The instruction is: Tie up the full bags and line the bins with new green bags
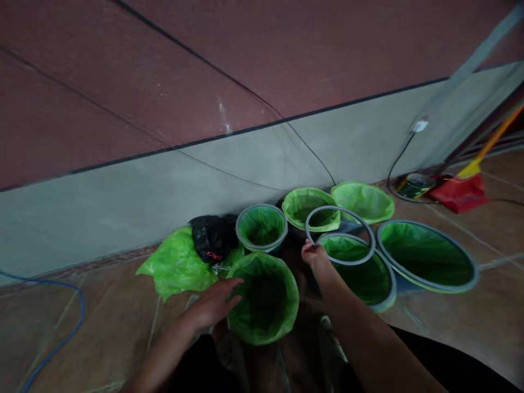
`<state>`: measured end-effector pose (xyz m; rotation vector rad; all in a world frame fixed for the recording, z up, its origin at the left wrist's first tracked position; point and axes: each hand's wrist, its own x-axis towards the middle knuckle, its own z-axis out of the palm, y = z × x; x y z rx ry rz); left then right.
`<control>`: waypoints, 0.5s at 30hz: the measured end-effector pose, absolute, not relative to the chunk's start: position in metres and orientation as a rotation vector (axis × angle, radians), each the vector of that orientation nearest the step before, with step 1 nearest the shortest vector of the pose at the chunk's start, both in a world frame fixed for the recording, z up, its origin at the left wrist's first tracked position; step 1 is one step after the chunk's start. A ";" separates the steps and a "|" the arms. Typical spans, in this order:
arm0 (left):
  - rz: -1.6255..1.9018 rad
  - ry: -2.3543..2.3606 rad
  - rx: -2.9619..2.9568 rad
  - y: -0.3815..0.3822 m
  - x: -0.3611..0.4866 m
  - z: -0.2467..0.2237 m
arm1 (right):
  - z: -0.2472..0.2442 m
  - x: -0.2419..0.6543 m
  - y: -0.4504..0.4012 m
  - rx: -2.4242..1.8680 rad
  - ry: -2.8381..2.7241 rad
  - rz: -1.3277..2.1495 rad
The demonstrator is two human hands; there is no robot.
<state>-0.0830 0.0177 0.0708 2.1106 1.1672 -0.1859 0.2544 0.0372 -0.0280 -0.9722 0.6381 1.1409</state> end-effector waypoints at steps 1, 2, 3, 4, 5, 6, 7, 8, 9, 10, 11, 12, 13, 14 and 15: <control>-0.171 1.174 2.097 0.014 -0.085 0.075 | -0.022 0.255 0.036 -0.995 0.622 1.136; -0.146 1.182 2.083 0.012 -0.086 0.079 | -0.016 0.255 0.033 -1.017 0.599 1.133; -0.107 1.200 2.061 0.010 -0.087 0.082 | -0.008 0.252 0.028 -1.039 0.569 1.134; -0.052 1.228 2.030 0.009 -0.088 0.083 | -0.001 0.247 0.021 -1.060 0.532 1.142; 0.025 1.263 1.988 0.009 -0.089 0.084 | 0.006 0.238 0.012 -1.081 0.490 1.161; 0.123 1.312 1.927 0.010 -0.091 0.083 | 0.013 0.227 0.000 -1.103 0.442 1.191; 0.239 1.368 1.844 0.010 -0.092 0.082 | 0.018 0.213 -0.014 -1.127 0.393 1.232; 0.363 1.425 1.730 0.011 -0.093 0.080 | 0.021 0.198 -0.030 -1.156 0.342 1.283; 0.479 1.470 1.590 0.011 -0.095 0.077 | 0.023 0.182 -0.046 -1.187 0.293 1.346; 0.576 1.492 1.435 0.011 -0.096 0.075 | 0.023 0.167 -0.063 -1.224 0.252 1.398; 0.653 1.492 1.274 0.011 -0.097 0.072 | 0.021 0.154 -0.078 -1.289 0.191 1.434; 0.708 1.470 1.124 0.010 -0.099 0.069 | 0.018 0.144 -0.091 -1.440 0.021 1.470; 0.744 1.429 1.000 0.010 -0.099 0.066 | 0.015 0.137 -0.102 -1.527 -0.080 1.498; 0.772 1.386 0.907 0.009 -0.100 0.064 | 0.013 0.134 -0.109 -1.608 -0.191 1.520; 0.796 1.346 0.842 0.009 -0.100 0.062 | 0.011 0.134 -0.114 -1.677 -0.287 1.539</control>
